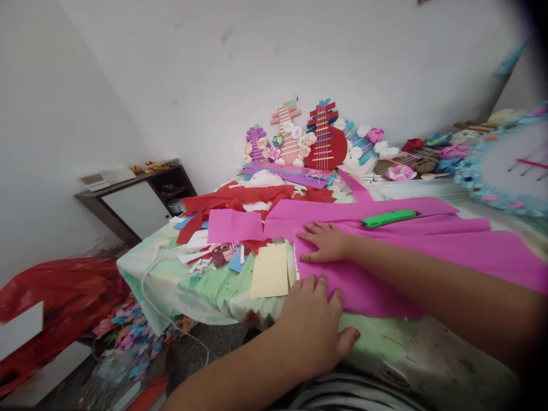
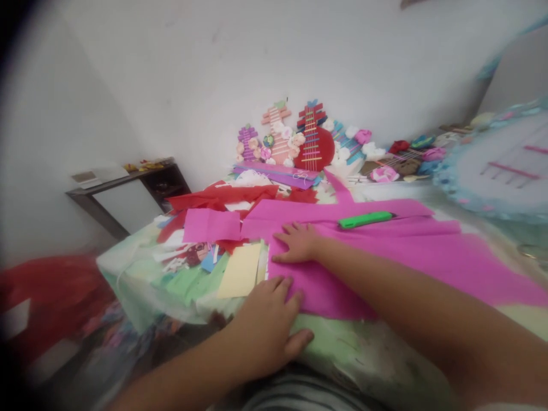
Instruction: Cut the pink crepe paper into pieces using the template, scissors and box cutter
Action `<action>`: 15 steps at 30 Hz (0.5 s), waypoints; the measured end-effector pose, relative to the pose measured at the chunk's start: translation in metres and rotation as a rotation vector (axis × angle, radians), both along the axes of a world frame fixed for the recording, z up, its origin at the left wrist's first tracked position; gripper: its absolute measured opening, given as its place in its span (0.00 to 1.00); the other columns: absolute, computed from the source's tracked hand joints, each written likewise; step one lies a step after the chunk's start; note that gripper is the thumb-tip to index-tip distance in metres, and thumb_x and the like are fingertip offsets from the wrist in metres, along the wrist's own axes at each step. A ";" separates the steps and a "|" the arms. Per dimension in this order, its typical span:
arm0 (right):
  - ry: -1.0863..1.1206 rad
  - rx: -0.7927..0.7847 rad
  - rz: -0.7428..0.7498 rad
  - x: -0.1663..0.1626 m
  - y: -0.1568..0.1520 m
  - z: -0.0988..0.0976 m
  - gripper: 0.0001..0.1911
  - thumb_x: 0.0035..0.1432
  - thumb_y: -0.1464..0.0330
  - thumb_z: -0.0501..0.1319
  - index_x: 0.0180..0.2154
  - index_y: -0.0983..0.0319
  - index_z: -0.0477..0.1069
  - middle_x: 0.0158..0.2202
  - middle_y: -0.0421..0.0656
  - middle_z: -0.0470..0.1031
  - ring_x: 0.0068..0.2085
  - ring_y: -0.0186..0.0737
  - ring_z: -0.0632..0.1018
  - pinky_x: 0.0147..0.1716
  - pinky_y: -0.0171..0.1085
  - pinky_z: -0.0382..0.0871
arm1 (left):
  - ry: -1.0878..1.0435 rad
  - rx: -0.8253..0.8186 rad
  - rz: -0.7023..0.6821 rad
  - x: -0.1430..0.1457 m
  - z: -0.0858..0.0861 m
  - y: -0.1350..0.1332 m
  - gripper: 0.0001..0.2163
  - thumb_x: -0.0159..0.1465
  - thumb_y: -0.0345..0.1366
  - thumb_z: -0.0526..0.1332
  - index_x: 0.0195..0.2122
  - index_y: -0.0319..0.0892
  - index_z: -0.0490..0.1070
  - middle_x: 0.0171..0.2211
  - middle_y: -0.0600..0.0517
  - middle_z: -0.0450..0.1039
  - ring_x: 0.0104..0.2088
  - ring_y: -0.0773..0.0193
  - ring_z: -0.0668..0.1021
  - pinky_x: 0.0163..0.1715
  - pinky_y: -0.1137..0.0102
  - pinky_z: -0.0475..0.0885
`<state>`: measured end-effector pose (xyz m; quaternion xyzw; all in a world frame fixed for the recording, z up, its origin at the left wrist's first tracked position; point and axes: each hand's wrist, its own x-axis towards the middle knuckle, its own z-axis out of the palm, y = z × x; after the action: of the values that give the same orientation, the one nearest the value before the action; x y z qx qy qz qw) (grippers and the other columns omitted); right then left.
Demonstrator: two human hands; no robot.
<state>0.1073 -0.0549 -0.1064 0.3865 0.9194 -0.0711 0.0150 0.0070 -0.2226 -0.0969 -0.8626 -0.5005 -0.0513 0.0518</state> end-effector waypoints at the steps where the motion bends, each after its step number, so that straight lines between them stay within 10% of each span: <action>1: 0.000 -0.007 0.001 0.000 0.000 0.000 0.47 0.42 0.38 0.42 0.60 0.53 0.46 0.62 0.48 0.41 0.60 0.60 0.45 0.52 0.61 0.40 | 0.007 -0.017 -0.014 0.000 0.004 -0.001 0.23 0.58 0.51 0.49 0.45 0.37 0.66 0.45 0.39 0.66 0.45 0.48 0.68 0.41 0.56 0.65; 7: -0.004 -0.011 -0.006 -0.001 -0.001 -0.001 0.47 0.42 0.37 0.40 0.60 0.54 0.46 0.62 0.49 0.40 0.60 0.60 0.45 0.52 0.62 0.39 | 0.072 -0.047 -0.126 0.007 0.026 0.007 0.17 0.59 0.45 0.50 0.38 0.36 0.68 0.29 0.47 0.70 0.29 0.57 0.73 0.29 0.62 0.69; 15: -0.020 -0.020 -0.007 -0.003 0.000 0.000 0.47 0.42 0.38 0.44 0.60 0.54 0.46 0.62 0.49 0.41 0.60 0.61 0.45 0.51 0.62 0.40 | 0.149 0.015 -0.377 0.009 0.016 0.050 0.14 0.59 0.38 0.50 0.25 0.38 0.72 0.23 0.48 0.68 0.23 0.62 0.71 0.24 0.66 0.66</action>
<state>0.1042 -0.0551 -0.1065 0.3903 0.9171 -0.0764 0.0280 0.0163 -0.1730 -0.0814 -0.9421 -0.3245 0.0003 0.0849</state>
